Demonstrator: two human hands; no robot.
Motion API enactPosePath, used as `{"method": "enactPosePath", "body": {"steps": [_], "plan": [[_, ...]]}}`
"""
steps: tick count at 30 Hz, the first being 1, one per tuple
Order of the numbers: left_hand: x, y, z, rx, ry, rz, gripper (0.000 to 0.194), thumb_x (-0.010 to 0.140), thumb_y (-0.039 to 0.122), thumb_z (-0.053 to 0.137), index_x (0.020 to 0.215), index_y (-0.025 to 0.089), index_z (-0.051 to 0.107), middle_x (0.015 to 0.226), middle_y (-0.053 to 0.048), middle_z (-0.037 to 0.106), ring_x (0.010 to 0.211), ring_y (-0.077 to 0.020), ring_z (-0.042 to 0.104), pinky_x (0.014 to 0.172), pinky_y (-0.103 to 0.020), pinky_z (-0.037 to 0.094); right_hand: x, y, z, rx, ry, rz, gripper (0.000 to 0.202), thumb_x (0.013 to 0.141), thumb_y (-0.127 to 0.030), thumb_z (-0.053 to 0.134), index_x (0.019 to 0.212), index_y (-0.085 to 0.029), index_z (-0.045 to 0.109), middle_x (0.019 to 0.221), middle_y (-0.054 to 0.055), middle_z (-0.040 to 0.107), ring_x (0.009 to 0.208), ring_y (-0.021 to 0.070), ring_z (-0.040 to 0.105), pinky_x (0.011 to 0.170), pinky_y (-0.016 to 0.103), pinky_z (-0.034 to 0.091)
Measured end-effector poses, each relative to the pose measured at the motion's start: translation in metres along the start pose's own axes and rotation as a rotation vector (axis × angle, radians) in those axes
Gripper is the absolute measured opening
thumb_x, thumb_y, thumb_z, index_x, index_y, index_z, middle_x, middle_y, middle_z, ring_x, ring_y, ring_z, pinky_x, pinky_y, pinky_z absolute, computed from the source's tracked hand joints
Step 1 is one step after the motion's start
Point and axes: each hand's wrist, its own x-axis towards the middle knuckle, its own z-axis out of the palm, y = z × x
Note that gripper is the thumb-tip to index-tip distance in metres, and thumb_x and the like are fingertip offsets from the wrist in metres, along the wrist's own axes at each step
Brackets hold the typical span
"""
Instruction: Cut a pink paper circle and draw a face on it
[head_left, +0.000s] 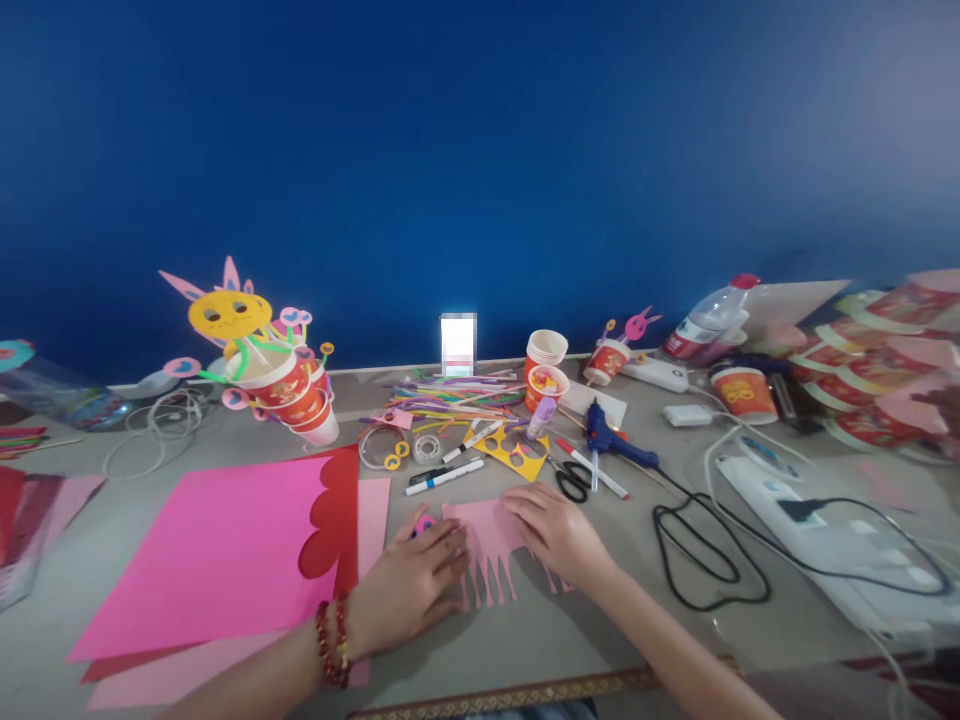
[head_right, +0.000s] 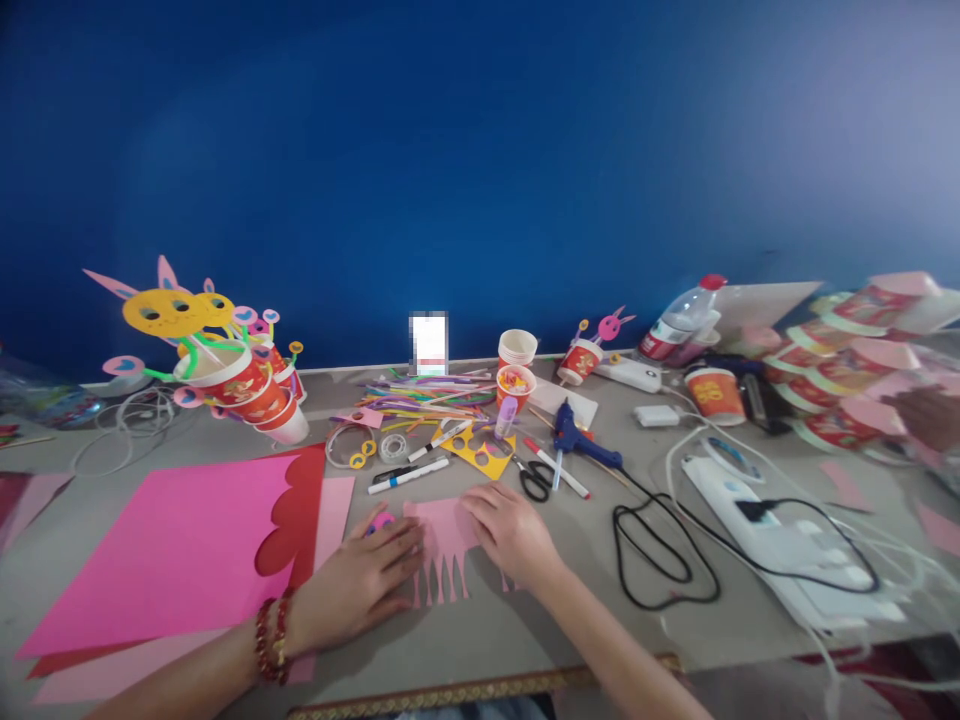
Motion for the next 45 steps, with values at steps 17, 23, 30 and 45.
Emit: {"method": "enactPosePath", "body": {"steps": [17,23,30,45], "plan": [[0.002,0.003,0.003,-0.089,0.065,-0.050,0.034,0.093,0.038,0.056,0.123,0.023,0.056,0.137,-0.006,0.055,0.131,-0.0232,0.044,0.120,-0.053,0.009,0.109,-0.016,0.025,-0.240,-0.207,-0.027,0.018,0.095,-0.018,0.052,0.090,-0.016,0.070,0.090,0.009,0.070,0.094,0.0218,0.062,0.080,0.029,0.047],[0.004,-0.008,-0.002,-0.145,0.260,-0.168,0.020,0.095,0.021,0.047,0.104,0.023,0.065,0.118,-0.006,0.066,0.122,-0.0233,0.052,0.115,-0.058,0.020,0.131,-0.017,0.027,-0.322,-0.302,-0.063,0.015,0.088,-0.009,0.054,0.087,-0.014,0.069,0.093,0.012,0.070,0.099,0.0257,0.060,0.081,0.032,0.045],[0.000,-0.024,-0.004,-0.098,0.488,-0.354,0.029,0.095,0.021,0.047,0.123,0.020,0.053,0.129,-0.012,0.055,0.126,-0.0253,0.047,0.113,-0.054,0.027,0.122,-0.029,-0.002,-0.349,-0.304,-0.040,0.016,0.090,-0.018,0.053,0.101,-0.015,0.064,0.093,0.013,0.068,0.092,0.0236,0.060,0.077,0.030,0.042],[0.004,-0.011,-0.035,-0.163,0.484,-0.199,0.012,0.099,0.023,0.042,0.097,0.019,0.053,0.085,-0.005,0.064,0.080,-0.0195,0.059,0.080,-0.036,0.047,0.051,-0.058,-0.027,1.238,-0.155,0.336,0.027,0.084,-0.042,0.068,0.091,-0.016,0.062,0.077,0.004,0.069,0.061,0.0131,0.061,0.057,0.026,0.049]]}}
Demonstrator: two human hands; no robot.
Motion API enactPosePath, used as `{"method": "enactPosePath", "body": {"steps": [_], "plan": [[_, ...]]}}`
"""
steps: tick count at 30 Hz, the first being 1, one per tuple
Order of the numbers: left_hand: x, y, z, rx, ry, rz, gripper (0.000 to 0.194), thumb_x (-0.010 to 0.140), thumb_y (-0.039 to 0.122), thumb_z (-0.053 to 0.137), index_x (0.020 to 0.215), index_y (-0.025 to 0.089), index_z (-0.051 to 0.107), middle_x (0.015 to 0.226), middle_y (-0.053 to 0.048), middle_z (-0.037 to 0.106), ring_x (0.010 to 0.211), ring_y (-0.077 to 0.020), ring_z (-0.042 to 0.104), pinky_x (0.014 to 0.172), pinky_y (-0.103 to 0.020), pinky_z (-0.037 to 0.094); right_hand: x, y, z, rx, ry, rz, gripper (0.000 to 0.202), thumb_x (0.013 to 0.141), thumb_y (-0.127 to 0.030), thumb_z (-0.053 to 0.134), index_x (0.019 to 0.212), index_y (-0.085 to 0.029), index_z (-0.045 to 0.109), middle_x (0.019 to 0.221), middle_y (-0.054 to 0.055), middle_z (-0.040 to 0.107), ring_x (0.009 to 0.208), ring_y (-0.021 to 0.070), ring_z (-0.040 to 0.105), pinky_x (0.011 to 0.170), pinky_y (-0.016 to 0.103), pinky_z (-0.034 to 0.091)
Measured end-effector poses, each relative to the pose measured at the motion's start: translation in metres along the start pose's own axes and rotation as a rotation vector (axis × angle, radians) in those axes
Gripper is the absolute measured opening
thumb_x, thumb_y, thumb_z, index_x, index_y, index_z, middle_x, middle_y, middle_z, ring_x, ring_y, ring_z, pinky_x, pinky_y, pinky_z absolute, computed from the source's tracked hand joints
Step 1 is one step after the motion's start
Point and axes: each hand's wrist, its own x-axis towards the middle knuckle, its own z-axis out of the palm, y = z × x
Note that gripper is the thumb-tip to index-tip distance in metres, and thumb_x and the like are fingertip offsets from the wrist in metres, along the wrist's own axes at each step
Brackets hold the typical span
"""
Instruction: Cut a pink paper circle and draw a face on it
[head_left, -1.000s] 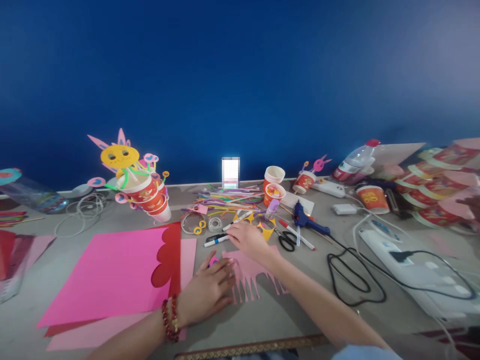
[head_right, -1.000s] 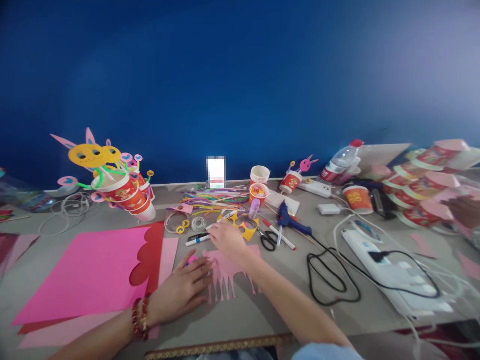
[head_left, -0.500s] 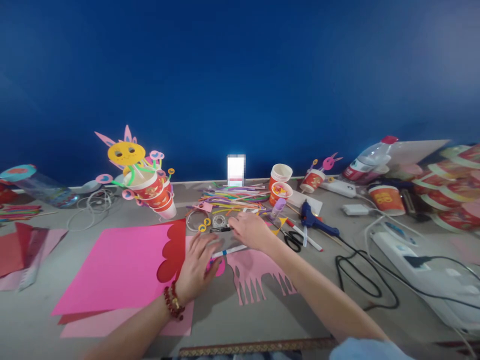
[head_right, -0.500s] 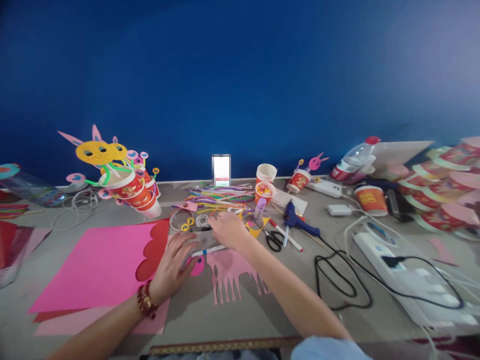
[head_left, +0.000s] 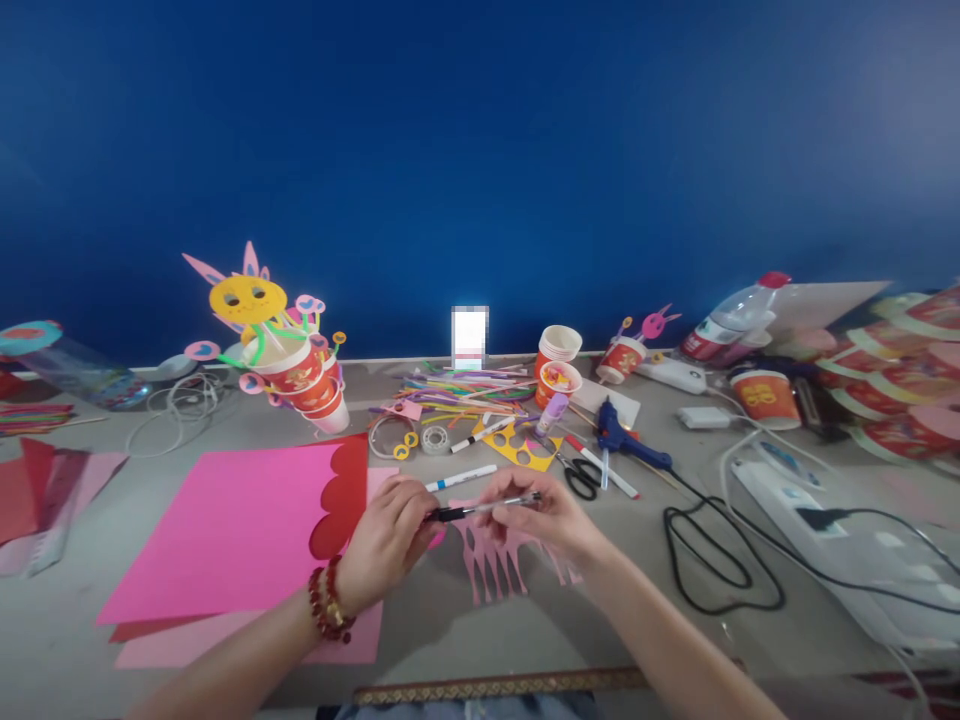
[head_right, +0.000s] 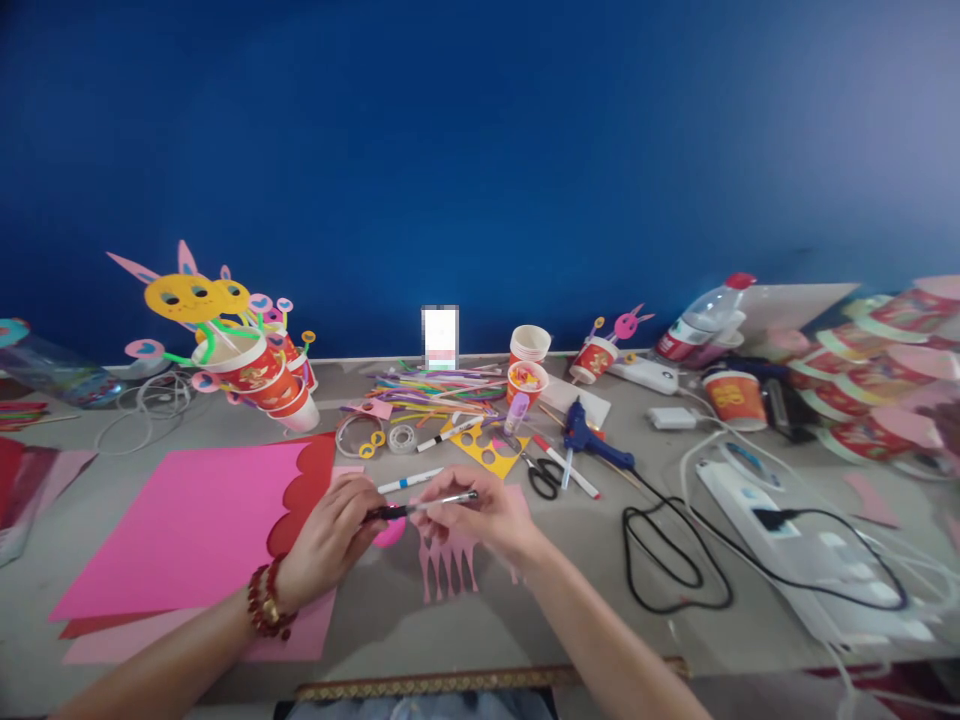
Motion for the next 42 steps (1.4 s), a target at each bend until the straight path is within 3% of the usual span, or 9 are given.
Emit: {"method": "enactPosePath", "body": {"steps": [6,13,20,22,24,27,30,35,42], "plan": [[0.009,0.013,0.005,0.016,-0.165,0.027,0.019,0.100,0.029,0.037,0.096,0.018,0.053,0.081,-0.006,0.066,0.073,-0.0212,0.061,0.067,-0.033,0.046,0.000,0.015,0.025,0.050,0.172,-0.024,0.040,0.085,-0.052,0.064,0.070,-0.020,0.046,0.048,-0.009,0.045,0.039,0.0059,0.041,0.042,0.018,0.029],[0.008,0.017,0.008,0.110,-0.348,-0.014,0.037,0.102,0.040,0.027,0.086,0.018,0.052,0.073,-0.006,0.062,0.065,-0.0220,0.058,0.058,-0.030,0.041,-0.013,0.012,0.021,0.080,0.086,0.018,0.035,0.084,-0.050,0.065,0.074,-0.019,0.051,0.052,-0.007,0.051,0.043,0.0082,0.049,0.043,0.020,0.032],[0.002,0.033,-0.009,-0.114,-0.486,0.013,0.058,0.100,0.054,0.007,0.085,0.019,0.051,0.071,-0.003,0.059,0.064,-0.0186,0.055,0.058,-0.028,0.039,-0.036,0.010,0.036,0.002,0.029,0.053,0.032,0.086,-0.046,0.063,0.070,-0.020,0.052,0.054,-0.005,0.056,0.040,0.0076,0.046,0.040,0.020,0.028],[-0.009,0.028,-0.019,-0.251,-0.522,-0.073,0.057,0.101,0.055,0.010,0.082,0.020,0.050,0.070,-0.001,0.058,0.061,-0.0163,0.053,0.055,-0.026,0.039,-0.047,0.004,0.020,0.018,0.117,0.000,0.033,0.084,-0.044,0.065,0.067,-0.020,0.052,0.051,-0.006,0.052,0.036,0.0065,0.042,0.037,0.019,0.025],[-0.022,0.015,-0.029,-0.377,-0.528,-0.267,0.050,0.104,0.044,0.013,0.078,0.021,0.049,0.064,0.002,0.054,0.054,-0.0129,0.049,0.051,-0.023,0.038,-0.062,-0.003,-0.010,0.076,0.435,-0.132,0.034,0.084,-0.043,0.065,0.063,-0.020,0.050,0.049,-0.007,0.045,0.035,0.0060,0.037,0.035,0.019,0.021],[-0.034,-0.016,-0.034,-0.137,-0.344,-0.447,0.039,0.104,0.039,0.023,0.086,0.021,0.053,0.068,0.002,0.055,0.058,-0.0140,0.052,0.056,-0.024,0.041,-0.081,-0.008,-0.053,0.054,0.761,-0.281,0.028,0.085,-0.037,0.065,0.066,-0.021,0.053,0.046,-0.007,0.043,0.037,0.0069,0.037,0.039,0.019,0.028],[-0.029,-0.046,-0.021,0.222,-0.291,-0.256,0.031,0.101,0.038,0.038,0.085,0.020,0.057,0.081,-0.002,0.062,0.078,-0.0196,0.058,0.072,-0.033,0.045,-0.077,0.011,-0.056,-0.160,0.610,-0.090,0.022,0.086,-0.038,0.065,0.073,-0.020,0.059,0.052,-0.003,0.055,0.043,0.0096,0.047,0.038,0.019,0.031],[-0.014,-0.069,0.006,0.311,-0.198,-0.260,0.026,0.098,0.034,0.044,0.094,0.015,0.061,0.097,-0.010,0.061,0.093,-0.0264,0.057,0.082,-0.041,0.046,-0.047,0.061,-0.014,-0.392,0.310,0.039,0.013,0.086,-0.030,0.060,0.092,-0.020,0.064,0.078,0.002,0.069,0.068,0.0164,0.064,0.060,0.026,0.049],[-0.029,-0.014,0.018,0.124,-0.305,0.065,0.028,0.096,0.027,0.049,0.122,0.019,0.055,0.128,-0.009,0.056,0.118,-0.0255,0.050,0.105,-0.043,0.038,-0.047,0.065,-0.015,-0.620,0.272,-0.040,0.015,0.089,-0.028,0.057,0.098,-0.020,0.066,0.085,0.002,0.069,0.073,0.0170,0.063,0.066,0.026,0.048]]}}
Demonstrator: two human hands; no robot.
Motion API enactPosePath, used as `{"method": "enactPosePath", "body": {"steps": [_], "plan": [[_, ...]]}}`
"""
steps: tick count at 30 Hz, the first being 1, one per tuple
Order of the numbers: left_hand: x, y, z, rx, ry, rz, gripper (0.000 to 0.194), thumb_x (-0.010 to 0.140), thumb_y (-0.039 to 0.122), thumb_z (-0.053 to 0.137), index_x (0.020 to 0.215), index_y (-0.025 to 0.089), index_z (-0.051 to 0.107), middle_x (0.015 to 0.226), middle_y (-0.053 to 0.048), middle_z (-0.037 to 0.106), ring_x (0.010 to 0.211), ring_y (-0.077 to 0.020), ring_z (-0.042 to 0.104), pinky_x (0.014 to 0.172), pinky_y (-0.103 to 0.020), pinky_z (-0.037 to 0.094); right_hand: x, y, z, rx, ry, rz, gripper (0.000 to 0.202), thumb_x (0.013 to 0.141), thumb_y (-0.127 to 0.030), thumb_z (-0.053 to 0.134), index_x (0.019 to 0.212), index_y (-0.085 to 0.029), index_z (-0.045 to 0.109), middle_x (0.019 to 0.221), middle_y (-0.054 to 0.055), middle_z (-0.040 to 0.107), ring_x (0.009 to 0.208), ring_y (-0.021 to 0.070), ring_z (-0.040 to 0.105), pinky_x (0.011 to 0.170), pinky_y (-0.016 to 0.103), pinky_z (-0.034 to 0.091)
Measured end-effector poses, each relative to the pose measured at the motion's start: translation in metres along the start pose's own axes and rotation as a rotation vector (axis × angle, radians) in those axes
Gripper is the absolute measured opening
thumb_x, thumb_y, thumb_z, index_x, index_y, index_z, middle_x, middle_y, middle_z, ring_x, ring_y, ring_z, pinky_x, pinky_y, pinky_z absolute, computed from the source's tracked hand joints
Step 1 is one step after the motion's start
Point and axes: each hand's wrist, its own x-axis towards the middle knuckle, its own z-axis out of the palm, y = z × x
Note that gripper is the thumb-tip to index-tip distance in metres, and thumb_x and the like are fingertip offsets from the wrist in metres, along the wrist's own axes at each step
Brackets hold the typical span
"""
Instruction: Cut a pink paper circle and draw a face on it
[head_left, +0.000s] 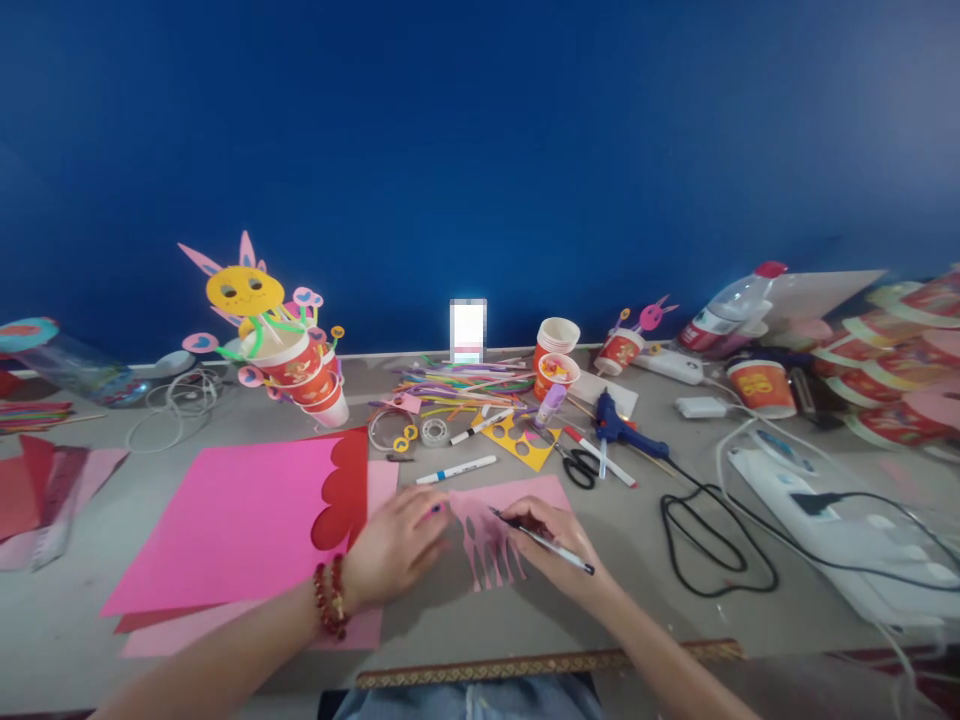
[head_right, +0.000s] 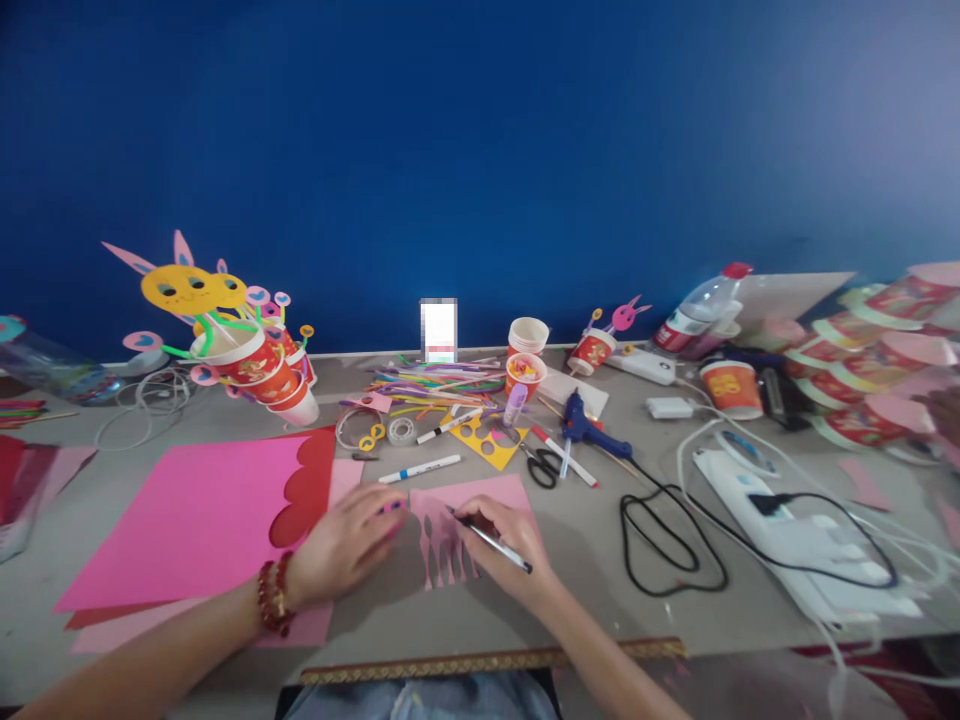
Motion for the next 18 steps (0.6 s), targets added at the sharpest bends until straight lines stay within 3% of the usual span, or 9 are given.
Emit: {"method": "enactPosePath", "body": {"steps": [3,6,9,12,16,18], "plan": [[0.004,0.024,0.012,-0.050,-0.063,0.094,0.034,0.092,0.028,0.056,0.124,0.019,0.054,0.131,-0.008,0.055,0.121,-0.0251,0.048,0.106,-0.041,0.037,-0.001,-0.003,0.003,-0.104,-0.010,-0.093,0.022,0.094,-0.030,0.050,0.110,-0.022,0.065,0.098,0.005,0.070,0.088,0.0197,0.065,0.079,0.029,0.049],[0.009,0.031,0.021,-0.022,-0.087,0.112,0.035,0.091,0.031,0.059,0.123,0.017,0.055,0.130,-0.008,0.057,0.123,-0.0252,0.047,0.107,-0.040,0.036,-0.006,-0.004,0.006,-0.275,-0.043,-0.186,0.028,0.096,-0.029,0.046,0.116,-0.024,0.065,0.100,0.008,0.069,0.090,0.0221,0.065,0.079,0.032,0.049],[0.012,0.030,0.020,0.027,-0.156,0.122,0.039,0.090,0.034,0.061,0.124,0.014,0.053,0.128,-0.008,0.058,0.123,-0.0248,0.047,0.108,-0.040,0.034,-0.017,0.000,0.002,-0.261,-0.060,-0.267,0.029,0.097,-0.029,0.043,0.112,-0.024,0.068,0.081,0.005,0.068,0.072,0.0191,0.063,0.068,0.029,0.049],[0.012,0.030,0.018,0.057,-0.187,0.122,0.043,0.090,0.037,0.061,0.126,0.015,0.052,0.127,-0.008,0.058,0.124,-0.0250,0.046,0.109,-0.041,0.032,-0.025,0.002,-0.004,-0.092,0.027,-0.268,0.035,0.101,-0.029,0.034,0.113,-0.025,0.067,0.059,-0.001,0.062,0.060,0.0164,0.060,0.067,0.027,0.049],[0.010,0.033,0.018,0.057,-0.149,0.118,0.040,0.092,0.035,0.059,0.126,0.015,0.052,0.128,-0.008,0.057,0.125,-0.0252,0.045,0.111,-0.041,0.029,-0.028,0.004,-0.003,-0.184,0.033,-0.266,0.029,0.098,-0.034,0.045,0.110,-0.025,0.069,0.092,0.006,0.071,0.085,0.0206,0.066,0.077,0.030,0.050],[0.010,0.033,0.019,0.041,-0.127,0.126,0.038,0.093,0.033,0.058,0.126,0.017,0.053,0.129,-0.007,0.057,0.125,-0.0242,0.045,0.111,-0.040,0.029,-0.028,0.005,-0.001,-0.184,-0.012,-0.289,0.029,0.098,-0.035,0.045,0.106,-0.025,0.071,0.085,0.005,0.071,0.082,0.0204,0.065,0.076,0.031,0.049]]}}
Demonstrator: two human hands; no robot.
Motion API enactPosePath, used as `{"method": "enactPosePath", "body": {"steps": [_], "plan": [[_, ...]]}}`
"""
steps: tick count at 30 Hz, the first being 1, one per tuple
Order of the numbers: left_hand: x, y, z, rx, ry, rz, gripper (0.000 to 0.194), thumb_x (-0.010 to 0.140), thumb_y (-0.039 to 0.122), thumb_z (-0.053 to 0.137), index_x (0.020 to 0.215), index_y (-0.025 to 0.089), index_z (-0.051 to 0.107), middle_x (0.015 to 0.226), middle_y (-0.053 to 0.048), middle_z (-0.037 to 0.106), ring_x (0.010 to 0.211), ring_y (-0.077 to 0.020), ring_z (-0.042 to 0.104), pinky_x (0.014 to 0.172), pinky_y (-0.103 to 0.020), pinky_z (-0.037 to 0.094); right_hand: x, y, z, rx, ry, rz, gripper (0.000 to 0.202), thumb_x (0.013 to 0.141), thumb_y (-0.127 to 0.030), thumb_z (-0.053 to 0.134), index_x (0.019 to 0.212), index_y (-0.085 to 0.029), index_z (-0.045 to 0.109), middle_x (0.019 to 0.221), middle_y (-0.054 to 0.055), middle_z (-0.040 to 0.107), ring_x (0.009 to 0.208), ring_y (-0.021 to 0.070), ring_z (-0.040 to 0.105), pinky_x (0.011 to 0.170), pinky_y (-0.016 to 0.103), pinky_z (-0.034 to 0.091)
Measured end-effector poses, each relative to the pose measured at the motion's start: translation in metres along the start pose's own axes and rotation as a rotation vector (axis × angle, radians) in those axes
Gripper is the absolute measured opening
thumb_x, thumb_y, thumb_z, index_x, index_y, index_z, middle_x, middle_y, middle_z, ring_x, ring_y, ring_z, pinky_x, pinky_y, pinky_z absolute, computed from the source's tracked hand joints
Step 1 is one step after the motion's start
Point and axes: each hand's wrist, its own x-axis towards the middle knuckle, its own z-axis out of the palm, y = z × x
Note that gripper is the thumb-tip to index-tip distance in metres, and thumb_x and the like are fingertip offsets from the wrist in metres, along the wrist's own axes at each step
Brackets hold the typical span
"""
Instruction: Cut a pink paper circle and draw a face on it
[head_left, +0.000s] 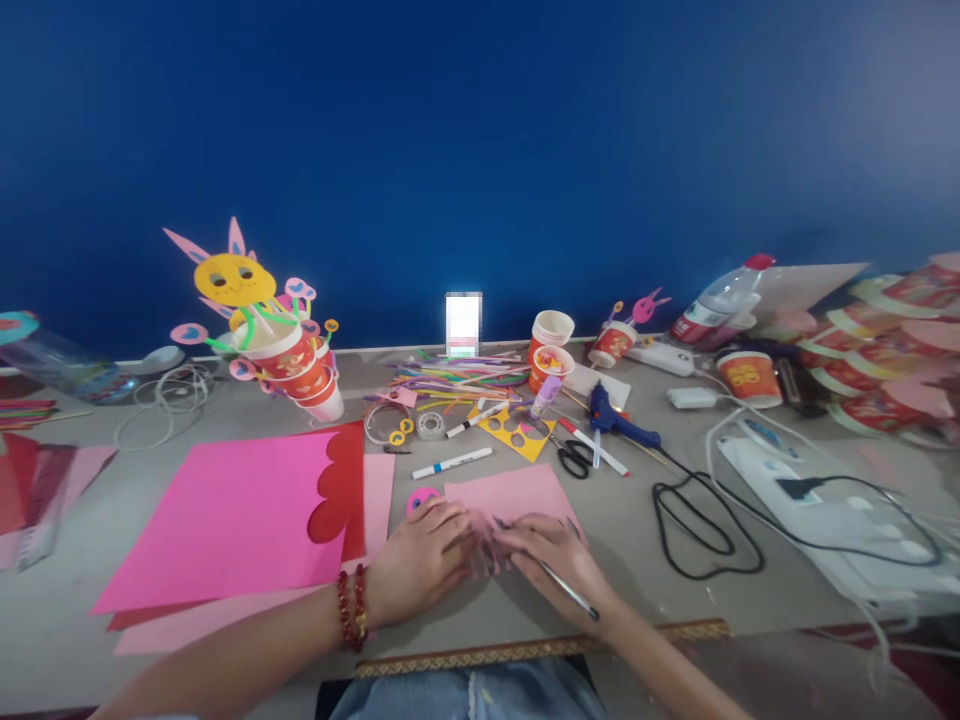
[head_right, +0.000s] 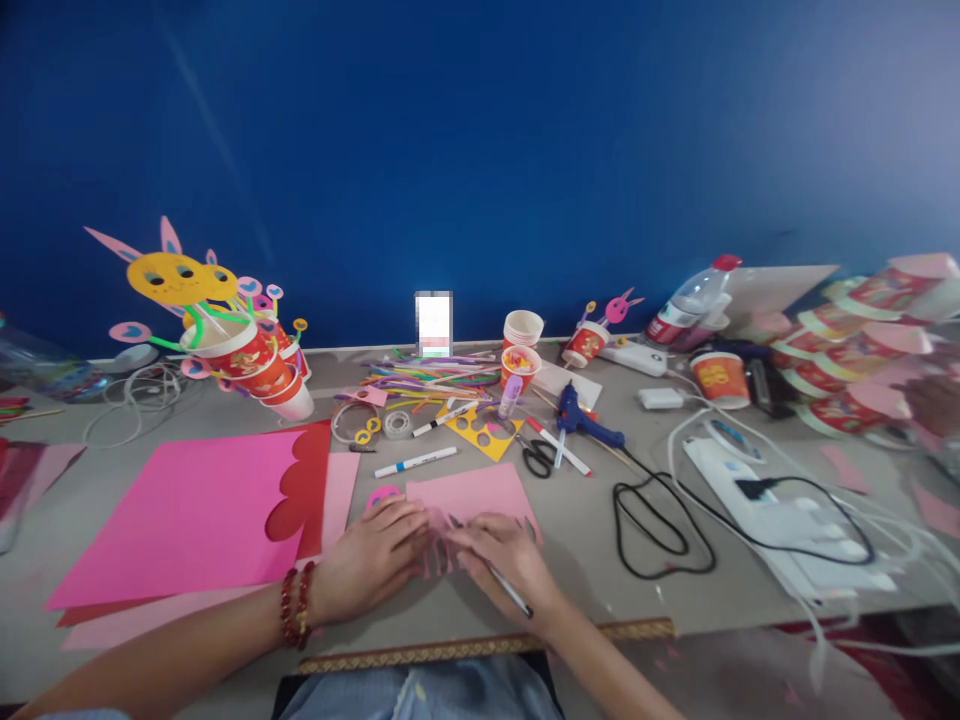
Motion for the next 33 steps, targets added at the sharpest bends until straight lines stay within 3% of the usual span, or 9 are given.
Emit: {"method": "enactPosePath", "body": {"steps": [3,8,11,13,16,19,26,33], "plan": [[-0.002,0.000,0.001,-0.009,0.010,0.002,0.037,0.093,0.033,0.057,0.127,0.019,0.053,0.130,-0.007,0.056,0.125,-0.0232,0.045,0.111,-0.041,0.030,0.001,0.002,-0.002,0.141,0.003,0.017,0.035,0.101,-0.034,0.035,0.107,-0.026,0.069,0.069,0.001,0.068,0.072,0.0185,0.063,0.075,0.031,0.049],[-0.005,0.000,0.003,-0.012,0.016,-0.076,0.035,0.094,0.030,0.055,0.128,0.026,0.053,0.132,-0.008,0.052,0.124,-0.0261,0.044,0.106,-0.047,0.037,0.016,-0.002,-0.006,0.087,0.028,0.135,0.029,0.097,-0.032,0.042,0.117,-0.025,0.062,0.101,0.006,0.070,0.094,0.0220,0.063,0.083,0.033,0.048],[-0.005,0.000,0.002,0.004,0.010,-0.074,0.035,0.093,0.028,0.055,0.128,0.028,0.054,0.131,-0.010,0.051,0.123,-0.0274,0.045,0.103,-0.049,0.039,0.027,-0.003,0.003,0.150,0.000,0.230,0.020,0.091,-0.025,0.049,0.108,-0.022,0.059,0.087,0.002,0.068,0.076,0.0176,0.063,0.068,0.027,0.048],[-0.005,0.000,0.003,0.014,0.007,-0.071,0.037,0.093,0.030,0.056,0.130,0.027,0.053,0.132,-0.010,0.051,0.123,-0.0280,0.044,0.104,-0.049,0.039,0.034,-0.001,0.012,0.201,0.025,0.269,0.013,0.086,-0.020,0.051,0.097,-0.021,0.057,0.072,-0.002,0.061,0.059,0.0137,0.055,0.055,0.023,0.042],[-0.006,-0.001,0.005,0.021,0.011,-0.076,0.038,0.094,0.031,0.056,0.131,0.028,0.052,0.133,-0.010,0.050,0.125,-0.0279,0.043,0.106,-0.050,0.038,0.040,0.004,0.021,0.194,0.104,0.218,0.005,0.080,-0.016,0.051,0.081,-0.021,0.054,0.066,-0.004,0.053,0.056,0.0122,0.048,0.053,0.022,0.037],[-0.007,-0.002,0.007,0.019,0.011,-0.080,0.037,0.095,0.032,0.053,0.132,0.029,0.052,0.134,-0.008,0.050,0.127,-0.0265,0.043,0.108,-0.050,0.035,0.042,0.009,0.025,0.151,0.161,0.158,0.010,0.082,-0.015,0.048,0.074,-0.021,0.051,0.064,-0.003,0.050,0.057,0.0126,0.046,0.054,0.024,0.036],[-0.009,-0.003,0.012,0.026,0.022,-0.068,0.038,0.098,0.035,0.047,0.135,0.030,0.049,0.136,-0.008,0.049,0.129,-0.0272,0.040,0.109,-0.050,0.032,0.043,0.009,0.025,0.176,0.159,0.183,0.007,0.087,-0.018,0.047,0.088,-0.022,0.053,0.071,-0.001,0.058,0.059,0.0137,0.055,0.055,0.023,0.042],[-0.008,-0.004,0.015,0.015,-0.028,-0.106,0.041,0.095,0.036,0.054,0.135,0.031,0.049,0.139,-0.008,0.046,0.128,-0.0284,0.041,0.110,-0.051,0.031,0.040,0.010,0.023,0.051,0.175,0.042,0.009,0.080,-0.014,0.049,0.078,-0.022,0.052,0.058,-0.005,0.049,0.046,0.0105,0.041,0.048,0.023,0.033]]}}
